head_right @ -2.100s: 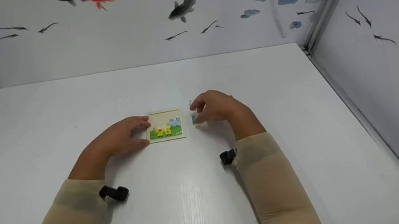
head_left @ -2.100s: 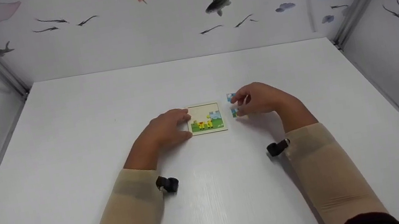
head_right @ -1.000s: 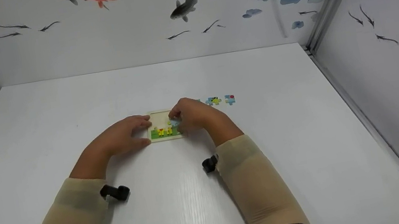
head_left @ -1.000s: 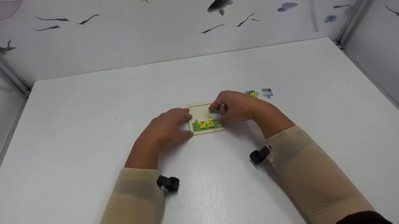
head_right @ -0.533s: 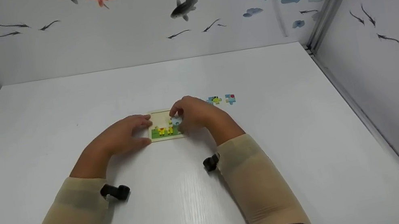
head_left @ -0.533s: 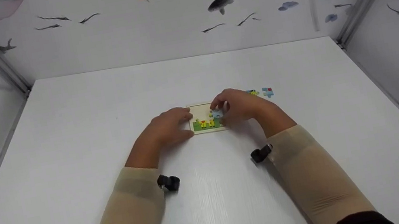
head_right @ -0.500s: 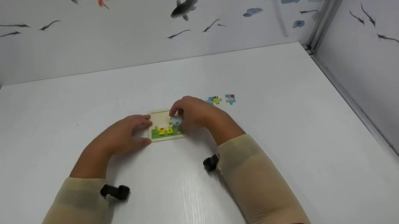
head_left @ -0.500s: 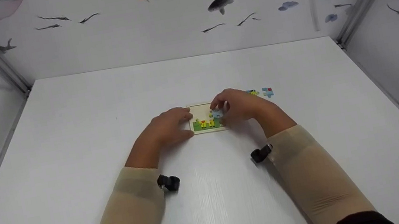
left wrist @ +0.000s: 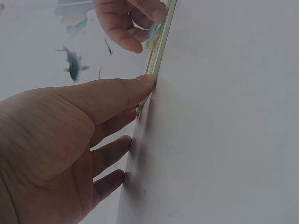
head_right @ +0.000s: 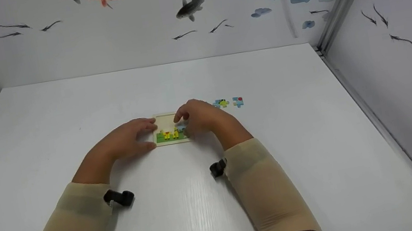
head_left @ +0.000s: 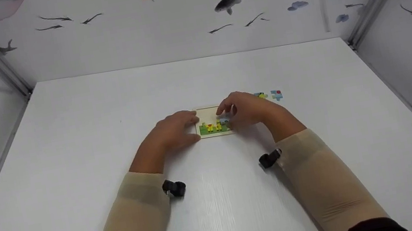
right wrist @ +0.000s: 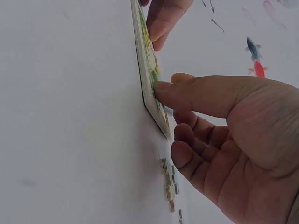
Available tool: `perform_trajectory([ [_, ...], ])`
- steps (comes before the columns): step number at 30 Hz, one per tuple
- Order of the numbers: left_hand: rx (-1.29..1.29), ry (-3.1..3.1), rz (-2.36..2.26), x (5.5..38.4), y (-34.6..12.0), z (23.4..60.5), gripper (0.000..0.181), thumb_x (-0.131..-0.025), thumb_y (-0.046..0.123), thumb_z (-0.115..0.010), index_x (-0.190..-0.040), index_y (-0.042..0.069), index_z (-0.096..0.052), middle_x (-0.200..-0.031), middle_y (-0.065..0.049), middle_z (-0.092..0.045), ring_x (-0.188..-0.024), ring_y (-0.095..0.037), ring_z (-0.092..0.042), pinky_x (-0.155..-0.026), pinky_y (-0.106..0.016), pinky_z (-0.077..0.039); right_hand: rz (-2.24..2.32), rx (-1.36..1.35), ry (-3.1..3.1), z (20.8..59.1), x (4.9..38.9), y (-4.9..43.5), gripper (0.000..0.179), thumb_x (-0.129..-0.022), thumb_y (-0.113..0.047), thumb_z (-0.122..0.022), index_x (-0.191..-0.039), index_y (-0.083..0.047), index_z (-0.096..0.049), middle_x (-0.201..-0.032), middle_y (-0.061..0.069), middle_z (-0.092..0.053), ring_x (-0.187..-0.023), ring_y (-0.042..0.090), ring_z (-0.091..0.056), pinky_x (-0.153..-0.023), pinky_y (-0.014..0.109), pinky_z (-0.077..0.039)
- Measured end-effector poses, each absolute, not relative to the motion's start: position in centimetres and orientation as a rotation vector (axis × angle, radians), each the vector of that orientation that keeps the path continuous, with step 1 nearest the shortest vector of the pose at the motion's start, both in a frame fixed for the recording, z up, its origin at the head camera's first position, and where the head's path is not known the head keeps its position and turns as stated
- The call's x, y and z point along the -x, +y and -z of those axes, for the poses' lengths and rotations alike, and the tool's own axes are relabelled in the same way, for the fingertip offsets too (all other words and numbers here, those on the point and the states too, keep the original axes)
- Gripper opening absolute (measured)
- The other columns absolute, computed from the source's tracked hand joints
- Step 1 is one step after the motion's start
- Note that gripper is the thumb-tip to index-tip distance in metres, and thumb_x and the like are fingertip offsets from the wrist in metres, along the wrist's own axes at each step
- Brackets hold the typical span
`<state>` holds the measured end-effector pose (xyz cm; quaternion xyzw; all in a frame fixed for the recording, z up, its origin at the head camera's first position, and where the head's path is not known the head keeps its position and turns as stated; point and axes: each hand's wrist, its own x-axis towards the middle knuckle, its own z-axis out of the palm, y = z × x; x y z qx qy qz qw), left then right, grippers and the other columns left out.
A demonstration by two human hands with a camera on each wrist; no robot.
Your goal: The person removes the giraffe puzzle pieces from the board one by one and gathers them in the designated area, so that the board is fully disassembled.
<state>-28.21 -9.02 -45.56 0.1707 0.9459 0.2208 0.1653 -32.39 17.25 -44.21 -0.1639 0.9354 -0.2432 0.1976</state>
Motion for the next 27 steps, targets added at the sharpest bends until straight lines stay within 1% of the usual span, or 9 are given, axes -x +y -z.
perform_trajectory([
  [5, -0.505, 2.691, -0.636, 28.2, -9.1, 45.6, 0.059, -0.102, 0.035, -0.071, -0.157, 0.022, -0.055, -0.174, 0.007, -0.038, -0.165, -0.025, -0.03, -0.135, -0.053, -0.026, 0.656, 0.428, 2.619, 44.3, 32.4, 17.2, 0.036, -0.093, -0.011, -0.079, -0.126, -0.027, -0.078, -0.123, 0.003, -0.067, -0.115, 0.026, -0.061, -0.104, 0.045, -0.056],
  [12, -0.485, 2.69, -0.656, 28.1, -9.1, 45.6, 0.059, -0.102, 0.035, -0.071, -0.157, 0.023, -0.056, -0.173, 0.008, -0.039, -0.165, -0.024, -0.03, -0.135, -0.052, -0.026, 0.645, 0.36, 2.603, 44.1, 32.3, 17.2, 0.042, -0.094, -0.014, -0.079, -0.134, -0.028, -0.075, -0.123, 0.002, -0.067, -0.114, 0.025, -0.061, -0.104, 0.044, -0.057],
  [16, -0.455, 2.686, -0.67, 28.1, -9.0, 45.6, 0.058, -0.101, 0.034, -0.072, -0.156, 0.023, -0.056, -0.173, 0.01, -0.04, -0.165, -0.024, -0.031, -0.135, -0.051, -0.027, 0.643, 0.369, 2.596, 44.0, 32.2, 17.2, 0.042, -0.094, -0.016, -0.078, -0.135, -0.027, -0.075, -0.122, 0.002, -0.067, -0.113, 0.025, -0.06, -0.1, 0.042, -0.057],
  [21, -0.443, 2.682, -0.655, 28.2, -8.9, 45.5, 0.059, -0.101, 0.034, -0.073, -0.157, 0.023, -0.056, -0.173, 0.009, -0.039, -0.165, -0.024, -0.03, -0.135, -0.051, -0.026, 0.645, 0.356, 2.611, 43.4, 32.3, 17.8, 0.04, -0.096, -0.019, -0.079, -0.134, -0.031, -0.075, -0.121, 0.001, -0.068, -0.111, 0.025, -0.06, -0.096, 0.04, -0.057],
  [27, -0.473, 2.683, -0.645, 28.2, -8.8, 45.4, 0.06, -0.101, 0.032, -0.073, -0.157, 0.02, -0.055, -0.174, 0.007, -0.038, -0.166, -0.024, -0.029, -0.136, -0.05, -0.025, 0.691, 0.306, 2.645, 42.2, 32.7, 20.6, 0.038, -0.096, -0.022, -0.079, -0.134, -0.031, -0.075, -0.124, 0.002, -0.068, -0.11, 0.025, -0.062, -0.085, 0.039, -0.058],
])
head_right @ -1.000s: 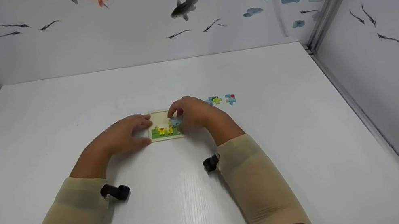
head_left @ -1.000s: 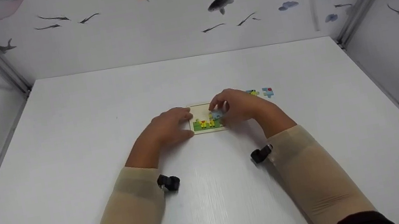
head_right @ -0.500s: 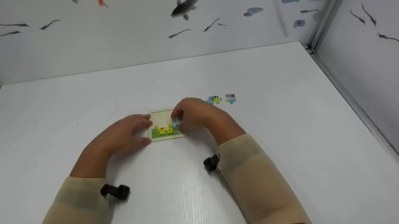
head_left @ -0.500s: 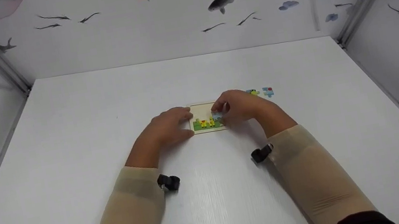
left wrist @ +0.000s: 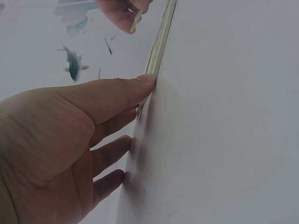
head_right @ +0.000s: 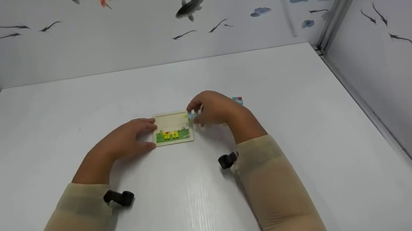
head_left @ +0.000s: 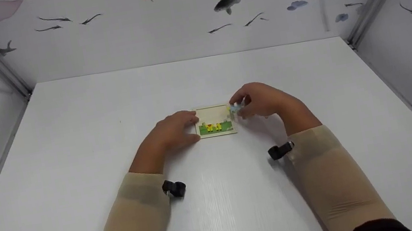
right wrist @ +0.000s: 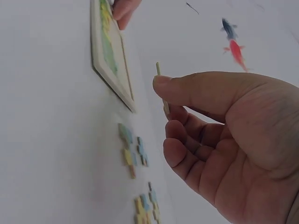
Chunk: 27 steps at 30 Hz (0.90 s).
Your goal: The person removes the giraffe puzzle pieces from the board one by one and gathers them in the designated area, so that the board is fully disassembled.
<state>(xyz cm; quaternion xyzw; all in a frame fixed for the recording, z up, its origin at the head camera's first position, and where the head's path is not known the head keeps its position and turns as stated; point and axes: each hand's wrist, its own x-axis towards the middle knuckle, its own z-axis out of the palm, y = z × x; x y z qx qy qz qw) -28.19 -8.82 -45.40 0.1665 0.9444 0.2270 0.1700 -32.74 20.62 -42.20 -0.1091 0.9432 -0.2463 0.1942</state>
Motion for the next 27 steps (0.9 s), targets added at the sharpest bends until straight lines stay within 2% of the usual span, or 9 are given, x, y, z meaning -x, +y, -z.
perform_trajectory([
  [10, -0.455, 2.695, -0.664, 28.2, -8.8, 45.7, 0.06, -0.1, 0.032, -0.074, -0.156, 0.021, -0.056, -0.174, 0.009, -0.039, -0.166, -0.024, -0.03, -0.136, -0.05, -0.024, 0.733, 0.16, 2.657, 41.4, 33.0, 27.2, 0.038, -0.095, -0.024, -0.082, -0.131, -0.033, -0.074, -0.129, 0.003, -0.065, -0.117, 0.028, -0.056, -0.09, 0.039, -0.055],
  [17, -0.449, 2.695, -0.671, 27.9, -9.1, 45.7, 0.059, -0.101, 0.034, -0.072, -0.157, 0.023, -0.055, -0.174, 0.009, -0.038, -0.166, -0.024, -0.028, -0.136, -0.052, -0.023, 0.702, 0.16, 2.654, 42.2, 33.0, 31.3, 0.039, -0.097, -0.022, -0.077, -0.135, -0.029, -0.073, -0.137, 0.007, -0.063, -0.124, 0.031, -0.056, -0.094, 0.043, -0.055],
  [22, -0.455, 2.698, -0.67, 27.8, -9.1, 45.6, 0.058, -0.102, 0.035, -0.071, -0.157, 0.023, -0.055, -0.174, 0.009, -0.038, -0.166, -0.024, -0.028, -0.136, -0.052, -0.023, 0.663, 0.115, 2.629, 42.7, 33.0, 32.6, 0.037, -0.097, -0.022, -0.077, -0.133, -0.027, -0.073, -0.142, 0.01, -0.062, -0.128, 0.033, -0.054, -0.102, 0.05, -0.052],
  [27, -0.451, 2.703, -0.666, 27.8, -9.0, 45.5, 0.059, -0.102, 0.035, -0.071, -0.157, 0.023, -0.055, -0.174, 0.009, -0.038, -0.166, -0.024, -0.027, -0.136, -0.052, -0.023, 0.621, 0.114, 2.6, 43.0, 33.0, 32.9, 0.036, -0.095, -0.023, -0.078, -0.13, -0.03, -0.075, -0.14, 0.012, -0.061, -0.127, 0.034, -0.053, -0.104, 0.053, -0.049],
])
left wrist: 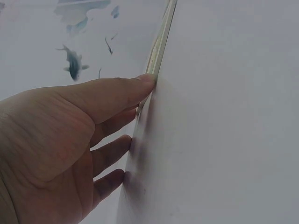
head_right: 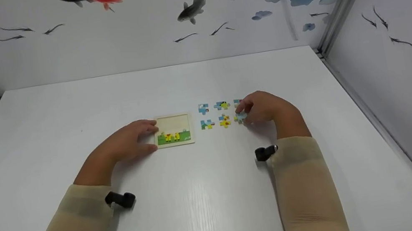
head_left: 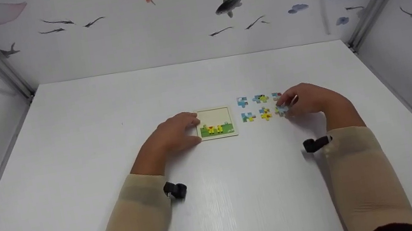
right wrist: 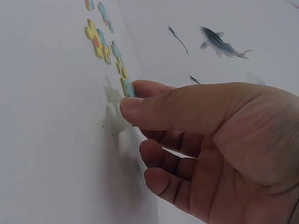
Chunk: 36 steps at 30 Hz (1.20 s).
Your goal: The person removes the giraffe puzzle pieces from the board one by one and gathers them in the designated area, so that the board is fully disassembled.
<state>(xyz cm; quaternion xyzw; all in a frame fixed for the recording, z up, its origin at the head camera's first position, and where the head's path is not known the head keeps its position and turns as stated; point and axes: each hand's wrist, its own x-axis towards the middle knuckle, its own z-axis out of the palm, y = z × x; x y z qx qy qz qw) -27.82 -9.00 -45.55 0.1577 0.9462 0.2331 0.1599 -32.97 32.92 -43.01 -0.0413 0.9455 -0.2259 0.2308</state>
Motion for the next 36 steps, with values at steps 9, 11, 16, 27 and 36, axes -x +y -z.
perform_trajectory([
  [9, -0.461, 2.698, -0.684, 27.8, -8.9, 45.6, 0.058, -0.101, 0.035, -0.072, -0.156, 0.023, -0.056, -0.173, 0.009, -0.039, -0.166, -0.024, -0.028, -0.136, -0.051, -0.024, 0.611, 0.097, 2.591, 43.3, 32.6, 33.2, 0.034, -0.093, -0.023, -0.079, -0.126, -0.031, -0.077, -0.137, 0.011, -0.061, -0.126, 0.033, -0.051, -0.107, 0.054, -0.047],
  [11, -0.467, 2.698, -0.677, 27.8, -8.8, 45.6, 0.058, -0.101, 0.035, -0.072, -0.156, 0.023, -0.056, -0.173, 0.009, -0.039, -0.166, -0.024, -0.028, -0.136, -0.052, -0.024, 0.611, 0.1, 2.594, 43.2, 32.6, 33.2, 0.034, -0.093, -0.022, -0.079, -0.127, -0.031, -0.077, -0.136, 0.012, -0.062, -0.125, 0.033, -0.051, -0.106, 0.054, -0.047],
  [16, -0.473, 2.693, -0.66, 28.0, -8.8, 45.6, 0.059, -0.101, 0.035, -0.071, -0.157, 0.023, -0.055, -0.174, 0.008, -0.038, -0.166, -0.024, -0.027, -0.136, -0.052, -0.023, 0.621, 0.099, 2.619, 42.9, 32.6, 32.7, 0.036, -0.093, -0.022, -0.079, -0.128, -0.029, -0.076, -0.135, 0.011, -0.061, -0.122, 0.032, -0.054, -0.101, 0.05, -0.05],
  [27, -0.483, 2.679, -0.659, 28.4, -9.1, 45.7, 0.06, -0.101, 0.034, -0.071, -0.157, 0.02, -0.055, -0.175, 0.006, -0.037, -0.167, -0.024, -0.027, -0.136, -0.051, -0.023, 0.678, 0.164, 2.625, 41.1, 32.3, 25.9, 0.035, -0.094, -0.025, -0.081, -0.129, -0.031, -0.076, -0.131, 0.006, -0.063, -0.115, 0.028, -0.058, -0.086, 0.038, -0.056],
  [36, -0.476, 2.674, -0.648, 28.4, -9.0, 45.6, 0.06, -0.101, 0.035, -0.072, -0.157, 0.021, -0.055, -0.174, 0.006, -0.037, -0.167, -0.025, -0.027, -0.136, -0.052, -0.024, 0.657, 0.324, 2.594, 40.9, 32.0, 19.5, 0.038, -0.093, -0.025, -0.083, -0.13, -0.032, -0.075, -0.126, 0.001, -0.067, -0.113, 0.025, -0.063, -0.089, 0.039, -0.058],
])
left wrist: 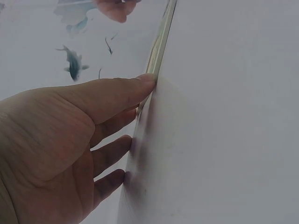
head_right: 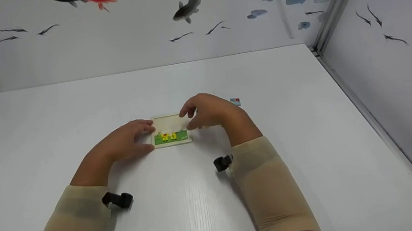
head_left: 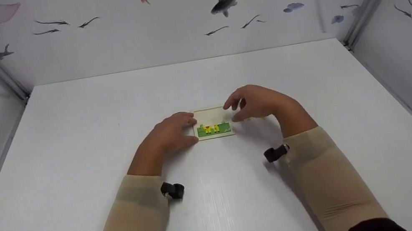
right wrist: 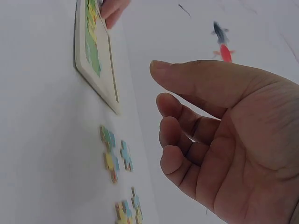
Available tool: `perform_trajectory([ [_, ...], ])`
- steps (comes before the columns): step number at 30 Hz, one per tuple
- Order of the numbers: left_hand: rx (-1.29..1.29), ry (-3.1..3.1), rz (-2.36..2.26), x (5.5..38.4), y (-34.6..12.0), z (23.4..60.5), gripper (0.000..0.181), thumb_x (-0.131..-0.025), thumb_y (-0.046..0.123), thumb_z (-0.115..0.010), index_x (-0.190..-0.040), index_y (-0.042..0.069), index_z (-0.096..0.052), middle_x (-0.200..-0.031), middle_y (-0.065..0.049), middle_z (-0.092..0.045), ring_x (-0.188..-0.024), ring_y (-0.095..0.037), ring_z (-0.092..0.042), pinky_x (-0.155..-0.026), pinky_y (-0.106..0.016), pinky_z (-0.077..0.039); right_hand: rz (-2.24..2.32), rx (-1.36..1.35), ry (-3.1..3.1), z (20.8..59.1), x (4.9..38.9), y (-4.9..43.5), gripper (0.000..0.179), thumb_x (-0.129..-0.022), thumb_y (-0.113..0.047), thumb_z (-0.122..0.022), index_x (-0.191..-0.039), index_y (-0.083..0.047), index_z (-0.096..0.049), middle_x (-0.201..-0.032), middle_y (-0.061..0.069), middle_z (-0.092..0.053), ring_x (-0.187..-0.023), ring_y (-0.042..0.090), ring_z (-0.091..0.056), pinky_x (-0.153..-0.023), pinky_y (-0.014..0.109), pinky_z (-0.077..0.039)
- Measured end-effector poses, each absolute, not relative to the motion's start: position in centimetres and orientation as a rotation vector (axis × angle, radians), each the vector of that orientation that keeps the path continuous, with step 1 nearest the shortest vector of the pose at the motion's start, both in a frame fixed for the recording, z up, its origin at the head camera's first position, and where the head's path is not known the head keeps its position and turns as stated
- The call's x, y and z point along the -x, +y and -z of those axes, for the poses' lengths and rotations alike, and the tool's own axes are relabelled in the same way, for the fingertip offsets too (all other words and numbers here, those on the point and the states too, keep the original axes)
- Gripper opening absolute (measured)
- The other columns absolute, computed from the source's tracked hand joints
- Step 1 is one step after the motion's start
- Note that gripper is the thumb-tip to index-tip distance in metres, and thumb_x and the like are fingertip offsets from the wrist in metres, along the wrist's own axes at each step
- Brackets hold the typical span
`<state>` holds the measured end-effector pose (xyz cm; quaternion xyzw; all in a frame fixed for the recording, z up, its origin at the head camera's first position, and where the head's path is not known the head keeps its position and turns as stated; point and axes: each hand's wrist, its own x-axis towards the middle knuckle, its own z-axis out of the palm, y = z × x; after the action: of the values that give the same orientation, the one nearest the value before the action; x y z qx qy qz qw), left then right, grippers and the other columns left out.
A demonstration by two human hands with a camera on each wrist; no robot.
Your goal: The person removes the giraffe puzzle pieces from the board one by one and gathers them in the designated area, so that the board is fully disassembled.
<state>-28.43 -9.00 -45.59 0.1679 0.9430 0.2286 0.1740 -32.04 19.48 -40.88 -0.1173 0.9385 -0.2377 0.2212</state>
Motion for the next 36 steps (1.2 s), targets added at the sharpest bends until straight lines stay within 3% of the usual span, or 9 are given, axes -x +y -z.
perform_trajectory([
  [12, -0.517, 2.689, -0.639, 28.3, -9.2, 45.4, 0.058, -0.102, 0.036, -0.071, -0.155, 0.019, -0.057, -0.173, 0.003, -0.04, -0.164, -0.027, -0.033, -0.133, -0.054, -0.03, 0.749, 0.537, 2.53, 41.8, 31.8, 13.8, 0.035, -0.095, -0.02, -0.079, -0.129, -0.025, -0.075, -0.117, 0.0, -0.071, -0.114, 0.023, -0.068, -0.097, 0.042, -0.059],
  [21, -0.492, 2.688, -0.644, 28.2, -9.2, 45.4, 0.059, -0.101, 0.037, -0.072, -0.155, 0.022, -0.056, -0.173, 0.006, -0.039, -0.164, -0.025, -0.032, -0.134, -0.053, -0.03, 0.769, 0.509, 2.5, 43.5, 31.8, 13.3, 0.032, -0.096, -0.015, -0.077, -0.127, -0.022, -0.076, -0.112, 0.0, -0.075, -0.101, 0.02, -0.066, -0.085, 0.035, -0.057],
  [36, -0.492, 2.702, -0.654, 28.3, -9.1, 45.8, 0.059, -0.101, 0.035, -0.073, -0.155, 0.02, -0.056, -0.172, 0.005, -0.041, -0.164, -0.025, -0.033, -0.134, -0.052, -0.03, 0.664, 0.564, 2.524, 44.3, 31.7, 13.0, 0.04, -0.091, -0.013, -0.083, -0.13, -0.019, -0.076, -0.119, -0.001, -0.074, -0.111, 0.02, -0.066, -0.102, 0.042, -0.058],
])
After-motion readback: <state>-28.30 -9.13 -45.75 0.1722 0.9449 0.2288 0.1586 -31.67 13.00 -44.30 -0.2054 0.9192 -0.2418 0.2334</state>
